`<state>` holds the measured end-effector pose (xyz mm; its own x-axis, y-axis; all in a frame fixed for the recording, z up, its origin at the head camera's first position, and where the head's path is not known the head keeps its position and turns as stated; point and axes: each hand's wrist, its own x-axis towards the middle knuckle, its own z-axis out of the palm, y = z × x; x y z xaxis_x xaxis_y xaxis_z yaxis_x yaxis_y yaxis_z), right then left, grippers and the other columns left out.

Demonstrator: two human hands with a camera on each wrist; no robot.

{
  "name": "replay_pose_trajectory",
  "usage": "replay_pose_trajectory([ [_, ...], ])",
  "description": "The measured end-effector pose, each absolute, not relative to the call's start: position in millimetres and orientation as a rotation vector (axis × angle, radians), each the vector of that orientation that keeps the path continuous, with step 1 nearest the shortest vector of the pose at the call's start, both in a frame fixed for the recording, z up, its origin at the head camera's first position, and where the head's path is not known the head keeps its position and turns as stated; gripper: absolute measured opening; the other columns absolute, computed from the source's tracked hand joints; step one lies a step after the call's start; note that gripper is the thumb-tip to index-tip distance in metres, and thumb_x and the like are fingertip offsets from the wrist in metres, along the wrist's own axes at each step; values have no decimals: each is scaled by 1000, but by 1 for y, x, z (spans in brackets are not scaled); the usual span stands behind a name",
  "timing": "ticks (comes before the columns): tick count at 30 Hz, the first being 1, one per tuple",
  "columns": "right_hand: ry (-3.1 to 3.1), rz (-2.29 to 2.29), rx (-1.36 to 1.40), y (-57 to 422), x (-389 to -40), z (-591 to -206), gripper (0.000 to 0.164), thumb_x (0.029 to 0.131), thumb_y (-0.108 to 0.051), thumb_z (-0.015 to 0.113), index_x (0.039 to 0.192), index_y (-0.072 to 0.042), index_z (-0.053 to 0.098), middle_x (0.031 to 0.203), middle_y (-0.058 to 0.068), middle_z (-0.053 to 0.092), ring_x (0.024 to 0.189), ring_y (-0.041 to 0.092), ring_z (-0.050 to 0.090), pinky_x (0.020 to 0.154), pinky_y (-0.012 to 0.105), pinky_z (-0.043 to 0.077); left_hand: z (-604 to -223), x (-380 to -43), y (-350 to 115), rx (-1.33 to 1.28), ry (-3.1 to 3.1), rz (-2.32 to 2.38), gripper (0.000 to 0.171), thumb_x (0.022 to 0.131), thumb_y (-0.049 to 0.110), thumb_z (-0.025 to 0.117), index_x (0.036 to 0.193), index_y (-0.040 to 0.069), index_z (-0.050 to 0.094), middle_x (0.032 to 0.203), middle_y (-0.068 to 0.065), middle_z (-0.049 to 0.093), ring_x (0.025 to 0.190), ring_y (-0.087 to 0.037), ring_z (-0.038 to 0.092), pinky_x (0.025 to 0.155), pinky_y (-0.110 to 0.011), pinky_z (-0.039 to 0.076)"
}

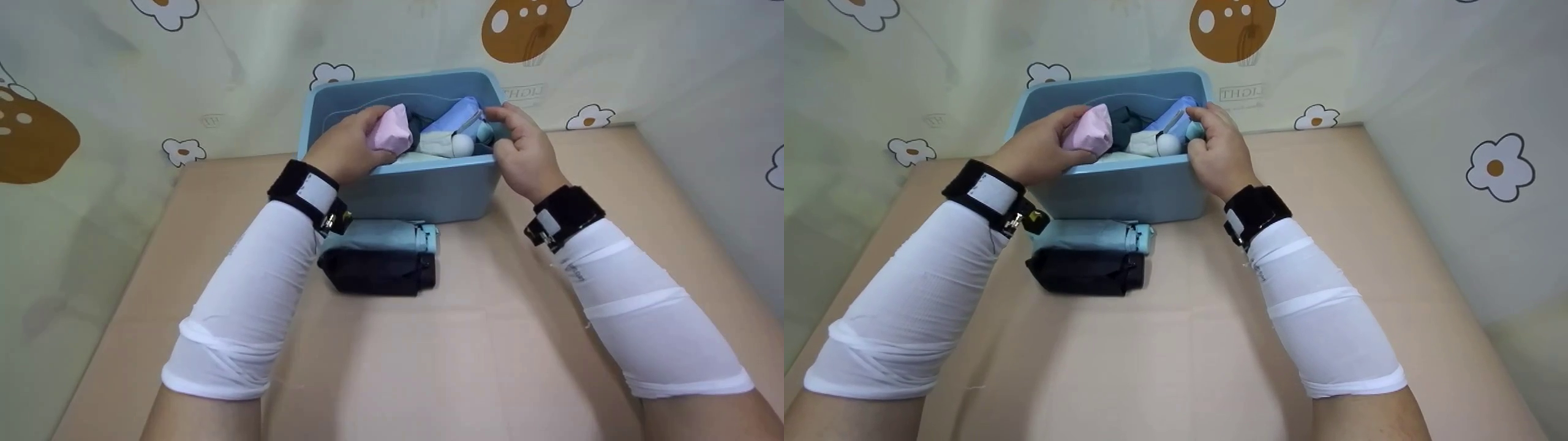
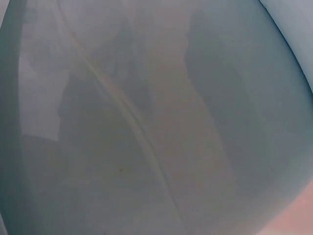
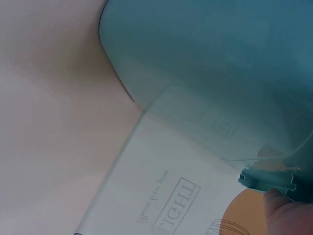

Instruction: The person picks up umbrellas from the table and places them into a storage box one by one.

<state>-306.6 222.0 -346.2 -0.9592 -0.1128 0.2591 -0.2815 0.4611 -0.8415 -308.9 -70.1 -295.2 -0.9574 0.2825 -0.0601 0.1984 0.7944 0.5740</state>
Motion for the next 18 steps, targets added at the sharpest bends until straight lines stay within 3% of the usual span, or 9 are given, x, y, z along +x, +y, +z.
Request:
replay_pose_trajectory([
  [4, -2544, 1502, 336, 222, -307, -346, 55, 97, 1, 39, 149, -8, 57, 167, 8, 41, 163, 19, 22, 132, 41, 18, -295, -307, -69, 364, 2834, 844, 74, 100, 38, 72, 164, 30, 36, 158, -3, 52, 126, -23, 56, 113, -42, 46],
  [18, -2535, 1500, 354, 222, -307, -346, 56, 96, 0, 38, 148, -7, 56, 168, 11, 39, 162, 21, 23, 132, 43, 19, -294, -307, -69, 361, 2752, 779, 65, 104, 45, 64, 163, 34, 38, 151, -3, 58, 117, -25, 57, 100, -41, 47],
])
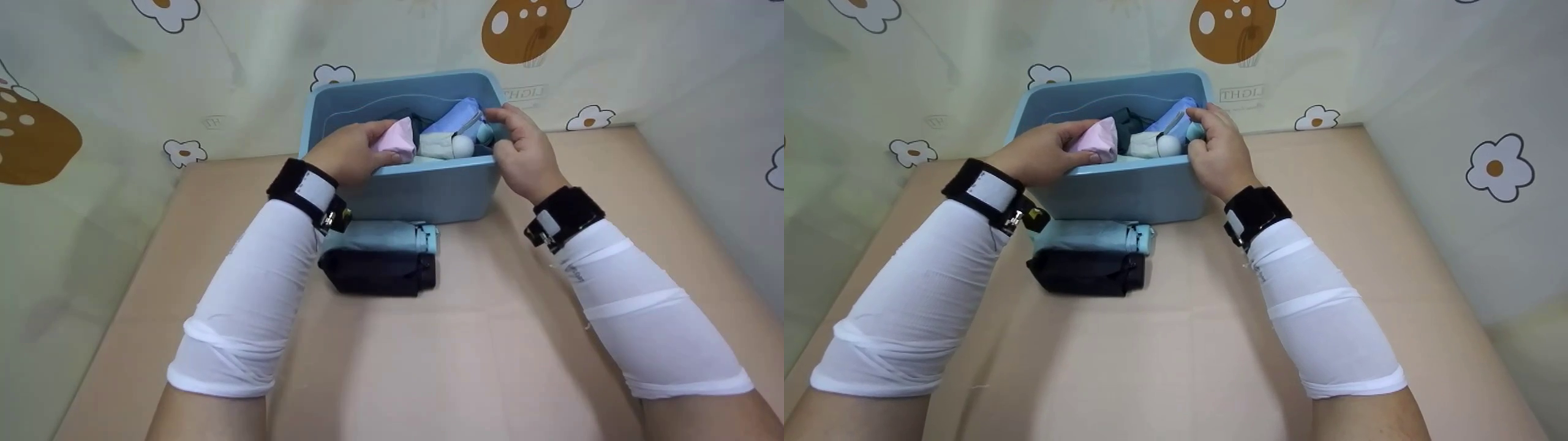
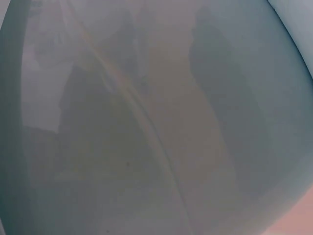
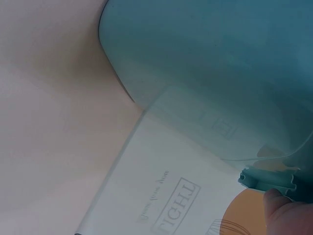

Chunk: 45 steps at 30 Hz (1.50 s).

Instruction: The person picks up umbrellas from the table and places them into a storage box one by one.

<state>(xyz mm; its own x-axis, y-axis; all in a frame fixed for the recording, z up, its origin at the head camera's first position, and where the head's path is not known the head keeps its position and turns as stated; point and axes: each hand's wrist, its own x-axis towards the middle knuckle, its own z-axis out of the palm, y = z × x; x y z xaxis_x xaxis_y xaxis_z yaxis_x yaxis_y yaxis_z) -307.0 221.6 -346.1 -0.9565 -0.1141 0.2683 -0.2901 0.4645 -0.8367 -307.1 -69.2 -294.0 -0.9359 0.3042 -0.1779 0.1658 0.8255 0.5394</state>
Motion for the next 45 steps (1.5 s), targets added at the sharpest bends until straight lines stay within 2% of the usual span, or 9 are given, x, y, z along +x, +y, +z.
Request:
replay_pose_trajectory([
  [8, -2554, 1498, 325, 221, -306, -345, 56, 97, 0, 38, 150, -9, 56, 169, 8, 37, 163, 19, 22, 132, 42, 19, -294, -306, -72, 396, 2722, 755, 62, 106, 56, 52, 163, 39, 36, 148, -4, 58, 120, -27, 55, 100, -43, 45],
  [13, -2561, 1491, 309, 221, -307, -345, 56, 97, 1, 38, 149, -9, 56, 169, 7, 39, 163, 18, 22, 132, 41, 18, -295, -306, -70, 385, 2721, 750, 64, 102, 61, 53, 162, 40, 39, 146, -3, 59, 118, -26, 55, 97, -42, 46],
  [21, -2572, 1487, 287, 222, -306, -345, 57, 97, 0, 38, 150, -10, 56, 170, 6, 37, 163, 18, 21, 132, 41, 18, -297, -304, -68, 407, 2749, 716, 62, 103, 56, 53, 161, 36, 42, 147, -3, 59, 115, -26, 57, 89, -40, 44],
  [25, -2577, 1486, 279, 222, -305, -346, 57, 97, -1, 37, 150, -11, 56, 171, 5, 35, 163, 18, 21, 132, 41, 18, -297, -304, -67, 415, 2761, 681, 61, 103, 55, 52, 160, 35, 44, 145, -3, 60, 114, -25, 57, 89, -40, 45],
  [32, -2514, 1505, 325, 221, -307, -348, 56, 94, 1, 39, 146, -6, 59, 166, 10, 42, 162, 20, 24, 132, 40, 18, -297, -303, -67, 442, 2818, 630, 55, 103, 54, 53, 155, 36, 51, 133, -4, 65, 112, -27, 58, 94, -41, 47],
  [40, -2531, 1522, 310, 220, -306, -347, 56, 96, 1, 38, 148, -8, 57, 170, 8, 37, 163, 18, 22, 132, 40, 17, -301, -298, -65, 449, 2894, 540, 61, 105, 54, 44, 163, 36, 38, 146, -4, 62, 111, -28, 60, 95, -46, 49],
  [45, -2527, 1529, 303, 220, -305, -347, 55, 96, 1, 39, 147, -8, 58, 169, 8, 38, 163, 18, 22, 132, 39, 18, -302, -295, -64, 462, 2937, 465, 66, 106, 56, 40, 166, 32, 30, 159, -5, 53, 119, -28, 60, 108, -50, 49],
])
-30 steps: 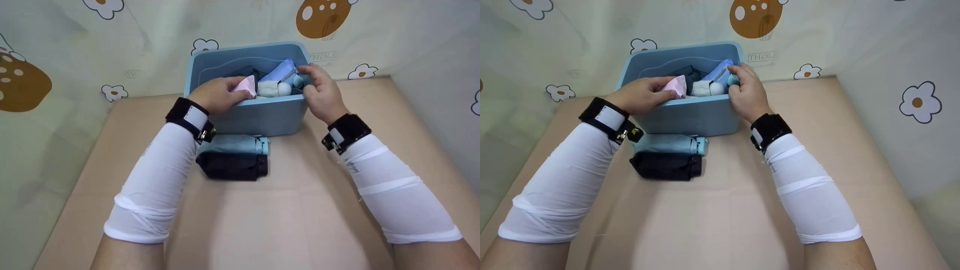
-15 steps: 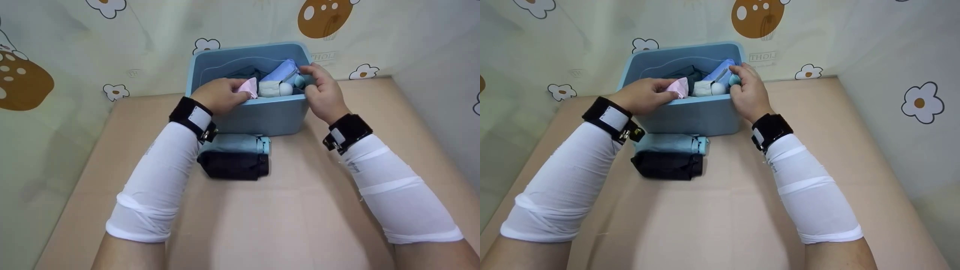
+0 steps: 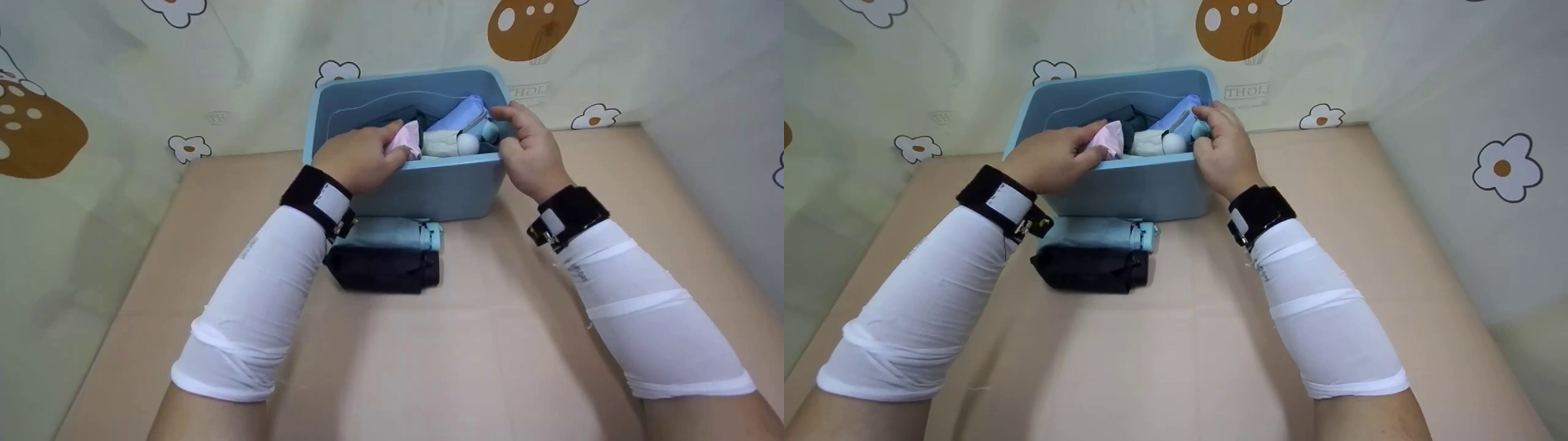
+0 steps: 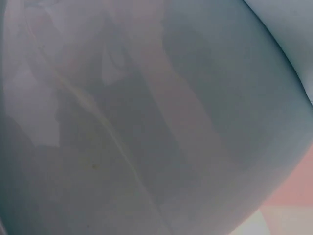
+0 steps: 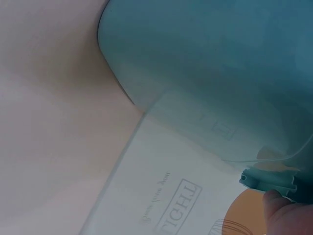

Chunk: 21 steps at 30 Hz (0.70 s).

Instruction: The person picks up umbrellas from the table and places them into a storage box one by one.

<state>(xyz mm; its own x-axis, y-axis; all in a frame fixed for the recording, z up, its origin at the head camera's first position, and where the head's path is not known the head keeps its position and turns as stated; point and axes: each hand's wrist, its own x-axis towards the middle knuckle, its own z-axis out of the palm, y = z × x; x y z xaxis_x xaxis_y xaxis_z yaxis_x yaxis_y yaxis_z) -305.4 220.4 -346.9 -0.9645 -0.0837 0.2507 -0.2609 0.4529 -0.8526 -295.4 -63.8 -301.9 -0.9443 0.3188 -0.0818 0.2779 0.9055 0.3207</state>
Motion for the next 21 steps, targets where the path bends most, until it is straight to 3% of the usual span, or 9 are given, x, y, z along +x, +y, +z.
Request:
replay_pose_trajectory([
  [10, -2541, 1539, 276, 220, -304, -346, 54, 98, 0, 37, 148, -10, 57, 172, 5, 33, 163, 17, 20, 132, 39, 18, -306, -293, -61, 514, 3054, 481, 64, 105, 53, 41, 163, 24, 41, 158, -3, 55, 135, -23, 60, 116, -47, 46],
  [13, -2520, 1515, 301, 220, -305, -347, 54, 97, 0, 38, 146, -7, 58, 169, 8, 38, 163, 18, 22, 132, 39, 18, -307, -292, -61, 537, 3083, 475, 64, 106, 53, 41, 162, 24, 42, 159, -1, 54, 140, -21, 57, 117, -44, 45],
  [17, -2503, 1497, 326, 221, -306, -348, 54, 95, 1, 39, 144, -4, 59, 165, 12, 43, 162, 19, 24, 132, 39, 18, -308, -290, -61, 559, 3104, 461, 65, 106, 57, 41, 163, 25, 40, 161, 1, 52, 140, -20, 58, 115, -43, 47],
  [21, -2516, 1509, 313, 220, -305, -348, 54, 96, 1, 39, 145, -5, 59, 168, 12, 39, 162, 20, 23, 132, 40, 18, -311, -289, -61, 575, 3126, 448, 68, 105, 61, 42, 164, 27, 38, 161, 2, 52, 135, -20, 60, 112, -43, 50],
])
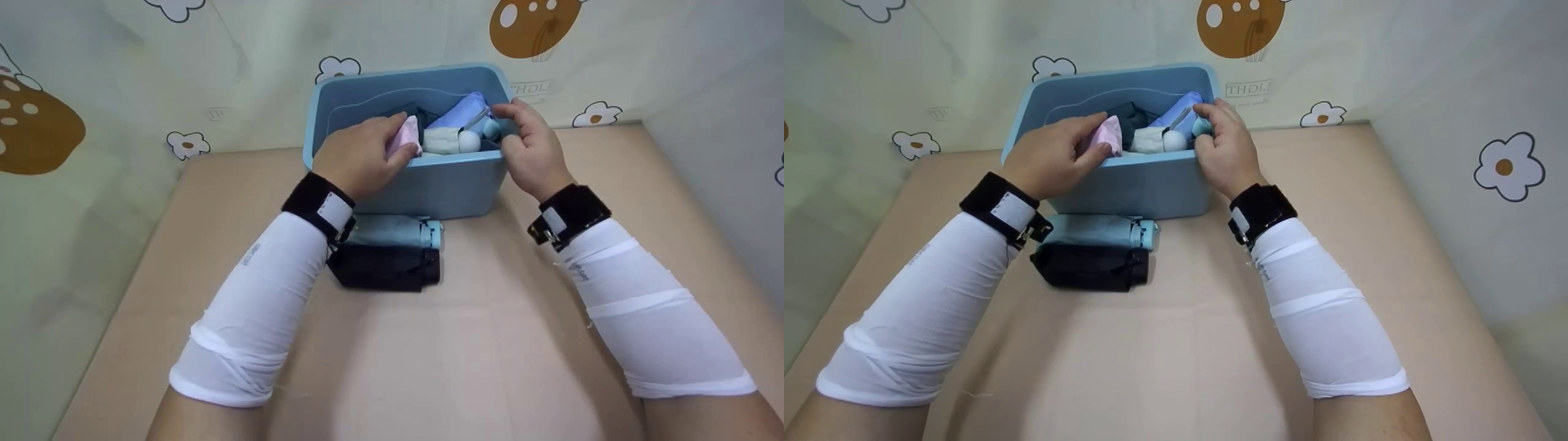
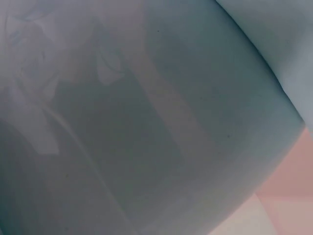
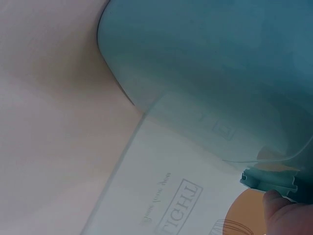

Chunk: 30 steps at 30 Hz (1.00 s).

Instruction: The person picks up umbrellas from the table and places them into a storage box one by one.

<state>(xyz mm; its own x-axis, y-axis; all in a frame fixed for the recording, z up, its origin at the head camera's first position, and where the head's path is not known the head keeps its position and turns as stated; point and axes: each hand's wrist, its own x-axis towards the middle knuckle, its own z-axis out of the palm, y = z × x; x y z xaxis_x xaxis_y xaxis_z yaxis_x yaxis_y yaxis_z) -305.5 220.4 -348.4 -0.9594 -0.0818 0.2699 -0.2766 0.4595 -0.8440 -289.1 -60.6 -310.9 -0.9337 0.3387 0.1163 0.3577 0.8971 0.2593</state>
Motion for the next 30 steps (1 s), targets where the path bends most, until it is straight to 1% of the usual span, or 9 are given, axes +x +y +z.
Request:
replay_pose_trajectory([
  [5, -2523, 1525, 299, 220, -305, -348, 54, 96, 1, 39, 145, -6, 59, 170, 11, 34, 162, 21, 23, 132, 41, 18, -313, -287, -61, -563, -2952, -416, 68, 105, 62, 42, 163, 27, 40, 160, 1, 53, 131, -22, 63, 111, -43, 51],
  [9, -2527, 1542, 288, 219, -304, -348, 54, 96, 2, 39, 145, -7, 58, 172, 9, 33, 163, 21, 22, 132, 40, 17, -315, -284, -62, -602, -2910, -388, 69, 105, 62, 43, 162, 24, 41, 160, 1, 53, 134, -22, 62, 113, -43, 49],
  [15, -2526, 1549, 284, 219, -304, -348, 54, 96, 2, 39, 145, -7, 59, 172, 8, 33, 163, 20, 21, 132, 40, 17, -320, -278, -64, -667, -2862, -314, 70, 105, 63, 44, 163, 25, 39, 164, 0, 48, 148, -21, 51, 121, -42, 41],
  [21, -2528, 1531, 275, 219, -304, -349, 53, 96, 1, 39, 144, -7, 60, 171, 9, 33, 163, 21, 23, 132, 41, 18, -327, -265, -65, -702, -2836, -294, 73, 103, 64, 48, 165, 27, 36, 169, 0, 40, 151, -24, 47, 123, -46, 38],
  [26, -2536, 1502, 257, 219, -304, -348, 53, 96, -1, 38, 143, -7, 61, 171, 9, 35, 162, 21, 25, 132, 41, 19, -334, -253, -63, -761, -2792, -334, 71, 103, 61, 52, 163, 26, 40, 171, 1, 36, 156, -24, 39, 126, -51, 33],
  [30, -2541, 1515, 250, 219, -304, -347, 53, 97, -1, 38, 144, -8, 61, 172, 8, 32, 162, 21, 24, 132, 41, 19, -341, -242, -59, -823, -2760, -346, 69, 103, 56, 55, 162, 23, 42, 171, -2, 36, 159, -26, 33, 128, -54, 26],
])
